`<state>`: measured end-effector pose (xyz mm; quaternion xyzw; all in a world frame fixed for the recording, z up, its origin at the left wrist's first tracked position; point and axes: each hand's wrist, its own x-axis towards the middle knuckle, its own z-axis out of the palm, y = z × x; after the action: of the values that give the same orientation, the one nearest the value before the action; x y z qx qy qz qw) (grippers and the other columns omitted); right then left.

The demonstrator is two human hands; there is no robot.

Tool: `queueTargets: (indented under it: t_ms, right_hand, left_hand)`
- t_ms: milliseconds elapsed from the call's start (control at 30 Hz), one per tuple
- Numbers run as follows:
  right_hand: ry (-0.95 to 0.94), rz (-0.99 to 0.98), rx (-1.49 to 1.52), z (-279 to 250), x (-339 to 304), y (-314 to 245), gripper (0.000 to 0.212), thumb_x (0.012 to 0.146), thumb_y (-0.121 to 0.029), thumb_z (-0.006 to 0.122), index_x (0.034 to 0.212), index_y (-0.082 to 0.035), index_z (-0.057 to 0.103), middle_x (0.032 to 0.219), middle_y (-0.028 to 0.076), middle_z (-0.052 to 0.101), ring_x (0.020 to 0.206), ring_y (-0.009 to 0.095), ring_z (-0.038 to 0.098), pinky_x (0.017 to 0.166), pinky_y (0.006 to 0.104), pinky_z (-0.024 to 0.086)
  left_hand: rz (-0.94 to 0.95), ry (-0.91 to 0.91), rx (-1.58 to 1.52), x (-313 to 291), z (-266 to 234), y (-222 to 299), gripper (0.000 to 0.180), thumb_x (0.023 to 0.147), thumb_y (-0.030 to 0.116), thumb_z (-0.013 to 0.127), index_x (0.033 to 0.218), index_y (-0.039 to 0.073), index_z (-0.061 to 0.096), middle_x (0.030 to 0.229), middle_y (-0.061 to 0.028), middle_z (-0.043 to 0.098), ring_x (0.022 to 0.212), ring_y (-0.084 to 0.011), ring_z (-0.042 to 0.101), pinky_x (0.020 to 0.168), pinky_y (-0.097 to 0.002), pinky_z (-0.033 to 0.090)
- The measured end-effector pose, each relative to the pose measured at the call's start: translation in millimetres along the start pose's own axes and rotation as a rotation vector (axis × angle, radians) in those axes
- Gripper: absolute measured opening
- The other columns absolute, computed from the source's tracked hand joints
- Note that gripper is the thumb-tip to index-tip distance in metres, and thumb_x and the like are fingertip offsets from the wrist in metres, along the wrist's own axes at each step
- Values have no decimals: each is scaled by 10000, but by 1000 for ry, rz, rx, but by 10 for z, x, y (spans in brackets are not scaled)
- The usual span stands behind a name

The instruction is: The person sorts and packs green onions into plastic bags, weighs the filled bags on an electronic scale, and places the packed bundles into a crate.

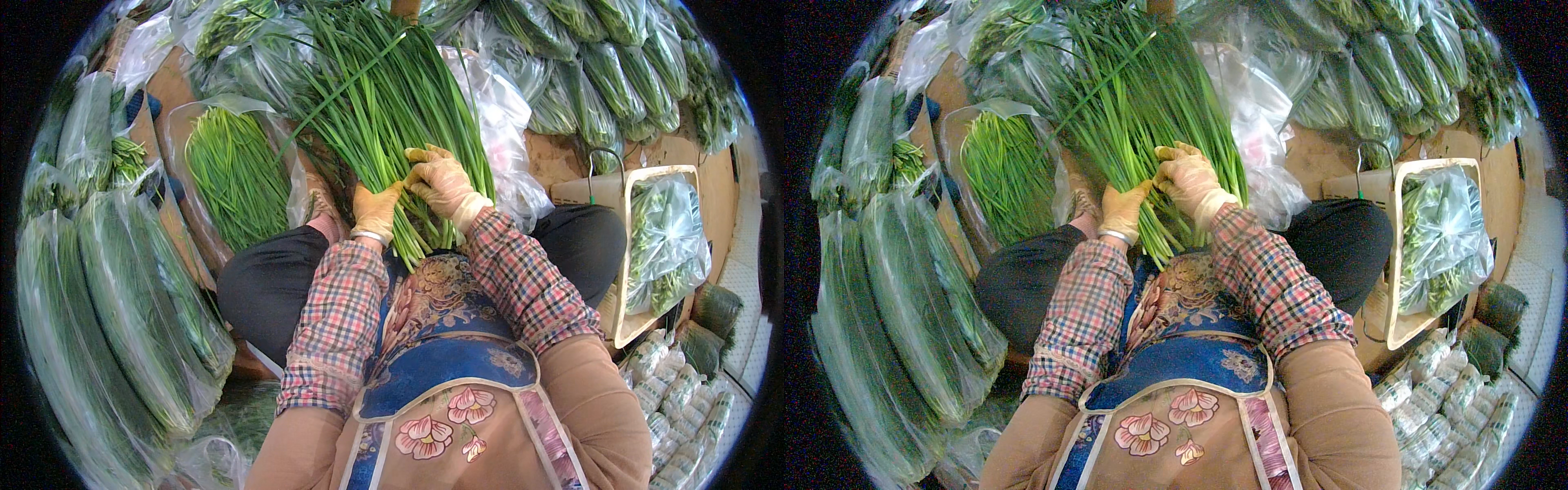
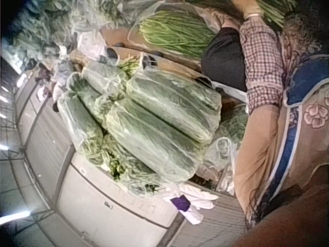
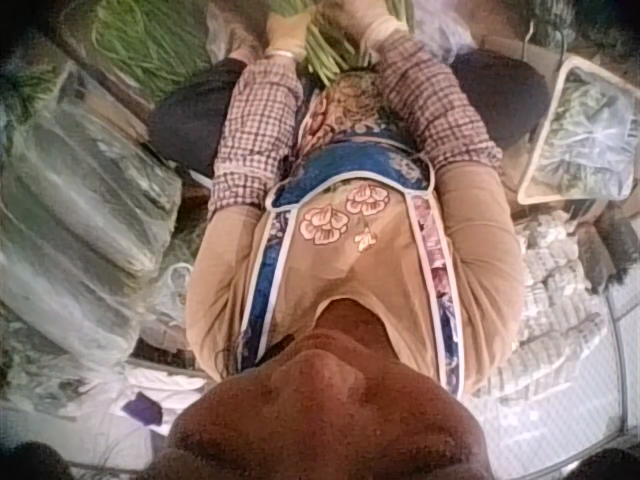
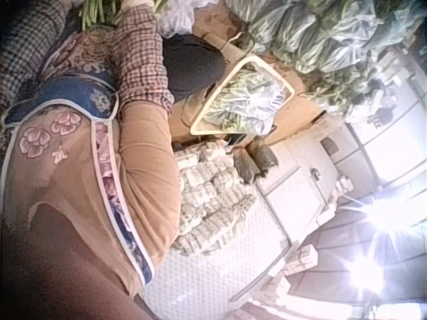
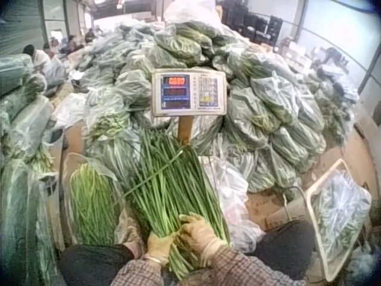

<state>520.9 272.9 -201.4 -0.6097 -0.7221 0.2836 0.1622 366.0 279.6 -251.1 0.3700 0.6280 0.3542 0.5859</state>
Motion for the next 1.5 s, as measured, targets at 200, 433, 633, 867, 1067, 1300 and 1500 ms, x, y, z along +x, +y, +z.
queueTargets:
  t_ms: [200,433,633,867,1067,1300,1500]
  right_hand:
    - [-147,73,821,-1002,-37,66,100,853,-176,650,926,-109,666,1211,106,593,1160,227,516,1007,368,390]
    - [100,465,249,-2225,-935,1498,245,910,-254,532,1009,-66,654,971,100,676,850,178,621,784,315,489]
    - [-274,516,441,-1233,-362,-14,267,880,-222,629,1127,-123,605,839,35,664,712,99,620,596,252,493]
    - [-323,135,-59,-129,-149,-167,337,824,-281,637,1100,-91,604,907,184,657,860,346,629,747,404,497]
    - [-178,97,-22,-38,-163,-187,216,805,-218,637,970,-79,629,874,152,656,812,318,639,727,382,509]
    - [-38,309,461,-1059,-366,109,167,882,-173,622,959,-25,619,764,25,627,663,95,592,598,234,490]
    - [-259,539,-418,-1993,-596,1259,437,883,-440,571,937,-12,641,760,108,627,711,245,593,671,355,463]
  left_hand:
    - [31,11,-22,85,-35,-192,278,783,-35,685,1039,-6,581,932,-83,658,762,-185,639,660,-289,528]
    - [35,-37,14,37,-6,-138,232,775,31,719,979,-2,615,869,-82,668,739,-186,642,651,-294,520]
    - [65,18,198,22,-70,-81,291,741,82,750,996,7,630,884,-87,682,740,-185,642,680,-296,507]
    - [35,18,141,-6,10,-8,238,749,77,740,955,4,646,838,-71,677,698,-172,631,624,-303,505]
    - [48,30,124,75,-1,-153,247,758,55,733,977,4,633,847,-71,673,688,-169,624,612,-300,504]
    - [71,-12,45,37,-21,-118,237,771,48,719,984,4,626,852,-71,668,699,-174,623,633,-296,509]
    - [13,-40,102,135,-60,-319,206,783,44,694,971,-1,626,828,-88,677,714,-192,646,630,-300,513]
